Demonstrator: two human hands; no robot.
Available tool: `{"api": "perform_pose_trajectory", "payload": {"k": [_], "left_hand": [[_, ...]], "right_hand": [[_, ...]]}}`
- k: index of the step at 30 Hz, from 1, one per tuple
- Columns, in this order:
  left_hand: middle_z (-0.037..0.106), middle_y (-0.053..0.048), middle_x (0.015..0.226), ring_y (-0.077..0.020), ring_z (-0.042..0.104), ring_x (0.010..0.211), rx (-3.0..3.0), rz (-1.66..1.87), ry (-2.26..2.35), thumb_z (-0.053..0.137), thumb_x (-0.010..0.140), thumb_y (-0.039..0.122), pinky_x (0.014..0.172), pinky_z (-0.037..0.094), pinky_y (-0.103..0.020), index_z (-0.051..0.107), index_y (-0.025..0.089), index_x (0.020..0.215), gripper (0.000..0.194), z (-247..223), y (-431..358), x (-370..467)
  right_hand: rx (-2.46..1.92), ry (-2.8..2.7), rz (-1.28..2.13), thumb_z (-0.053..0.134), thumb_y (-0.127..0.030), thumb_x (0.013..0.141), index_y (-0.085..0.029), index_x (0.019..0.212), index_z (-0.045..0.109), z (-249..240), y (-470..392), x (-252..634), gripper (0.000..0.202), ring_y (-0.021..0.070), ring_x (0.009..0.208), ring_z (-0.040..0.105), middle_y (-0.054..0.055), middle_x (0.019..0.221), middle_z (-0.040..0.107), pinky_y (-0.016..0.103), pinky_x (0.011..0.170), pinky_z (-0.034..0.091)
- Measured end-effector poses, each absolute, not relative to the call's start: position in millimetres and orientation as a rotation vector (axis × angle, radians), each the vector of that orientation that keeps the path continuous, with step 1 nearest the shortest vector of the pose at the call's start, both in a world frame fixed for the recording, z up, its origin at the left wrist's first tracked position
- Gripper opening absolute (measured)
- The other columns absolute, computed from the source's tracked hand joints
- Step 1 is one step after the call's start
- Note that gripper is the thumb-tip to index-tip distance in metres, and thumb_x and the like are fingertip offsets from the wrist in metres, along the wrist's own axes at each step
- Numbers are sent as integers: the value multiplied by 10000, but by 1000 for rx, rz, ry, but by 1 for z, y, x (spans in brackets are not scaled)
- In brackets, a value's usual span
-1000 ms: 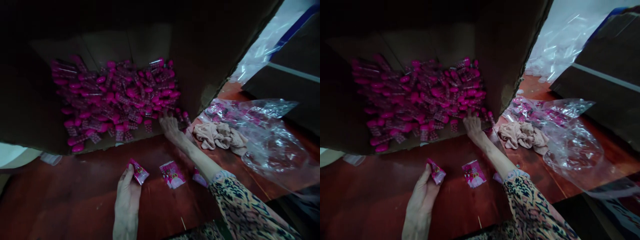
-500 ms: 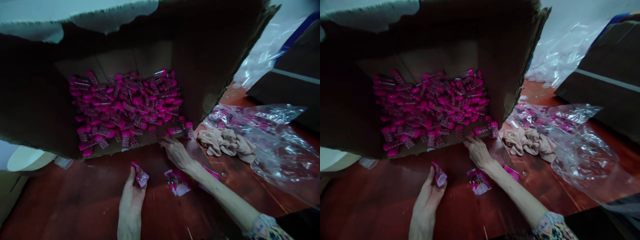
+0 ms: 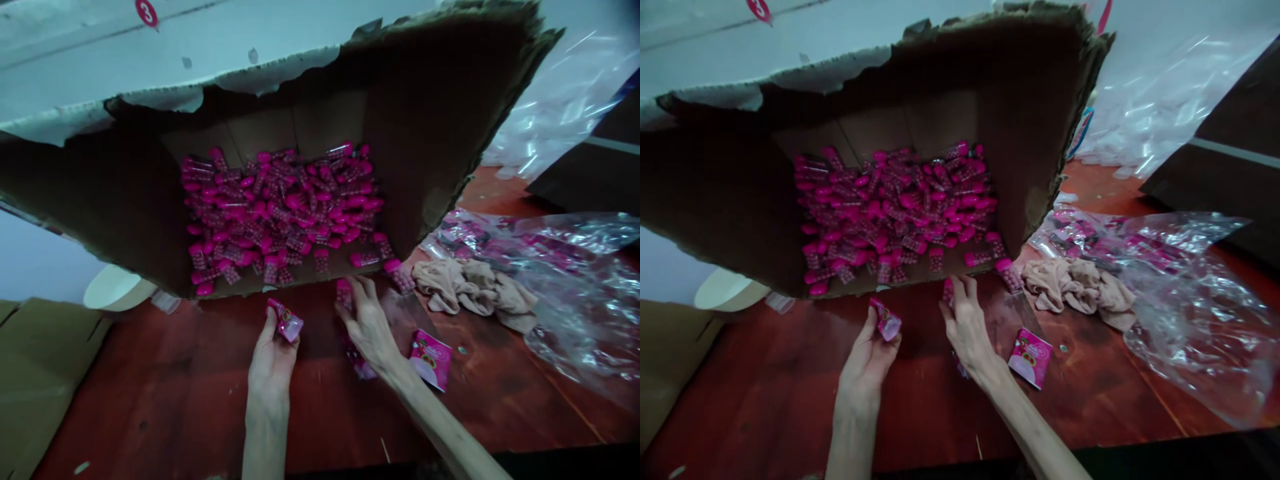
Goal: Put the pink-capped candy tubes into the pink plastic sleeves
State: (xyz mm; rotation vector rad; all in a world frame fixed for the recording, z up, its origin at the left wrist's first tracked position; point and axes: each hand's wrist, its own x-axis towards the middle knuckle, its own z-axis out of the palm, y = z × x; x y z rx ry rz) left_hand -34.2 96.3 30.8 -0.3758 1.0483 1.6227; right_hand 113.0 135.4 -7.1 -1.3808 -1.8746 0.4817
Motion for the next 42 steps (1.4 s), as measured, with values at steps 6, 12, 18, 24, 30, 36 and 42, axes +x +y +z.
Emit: {"api": "perform_pose_trajectory", "payload": {"k": [6, 12, 18, 24, 30, 36, 42], "left_hand": [[600, 4, 612, -70, 542, 519, -364, 1635, 1041, 551, 811, 162, 441, 418, -158, 613, 154, 684, 141, 28, 100, -24], [604, -25, 618, -100, 546, 533, -333, 1552, 1001, 509, 839, 239, 516, 459, -212, 604, 131, 700, 200, 29, 99, -9], [608, -33, 629, -119, 560, 561, -293, 1537, 1101, 549, 812, 271, 578, 462, -238, 606, 131, 747, 164, 32, 94, 6], [620, 2, 608, -103, 560, 542, 15, 1678, 1133, 694, 682, 280, 573, 449, -226, 580, 148, 715, 178, 25, 90, 11], [663, -1, 680, -98, 584, 585, 245, 1567, 1109, 746, 600, 189, 625, 460, -226, 605, 145, 794, 245, 21, 82, 8], [680, -19, 651, -101, 599, 573, 318, 1401, 1136, 757, 559, 138, 619, 467, -215, 621, 128, 739, 226, 10, 79, 5], [707, -30, 709, -110, 623, 622, 377, 1406, 1168, 752, 557, 106, 641, 477, -215, 632, 138, 788, 262, 5, 79, 14]], "right_hand": [[-1233, -1539, 940, 554, -229, 799, -250, 1280, 352, 14, 83, 117, 522, 225, 1036, 539, 108, 1238, 383, 375, 821, 520], [-1162, -1548, 951, 560, -156, 785, -245, 1256, 413, 9, 61, 106, 502, 214, 1039, 564, 82, 1188, 521, 333, 834, 524], [-1223, -1466, 981, 573, -159, 759, -195, 1246, 435, -6, 56, 99, 507, 240, 997, 606, 120, 1173, 579, 387, 835, 524], [-1222, -1166, 1335, 643, -166, 704, -185, 1141, 509, -3, 53, 100, 457, 213, 878, 661, 92, 1020, 668, 337, 781, 550], [-1140, -1007, 1537, 681, -222, 696, -166, 1093, 568, -1, 54, 105, 417, 200, 829, 664, 63, 925, 692, 308, 768, 540], [-1234, -1314, 1449, 599, -225, 767, -183, 1134, 593, 7, 54, 113, 370, 190, 821, 623, 41, 921, 677, 313, 780, 506], [-1291, -1272, 1419, 584, -195, 764, -195, 1164, 572, 1, 57, 119, 400, 206, 927, 601, 51, 1050, 653, 333, 851, 468]]}}
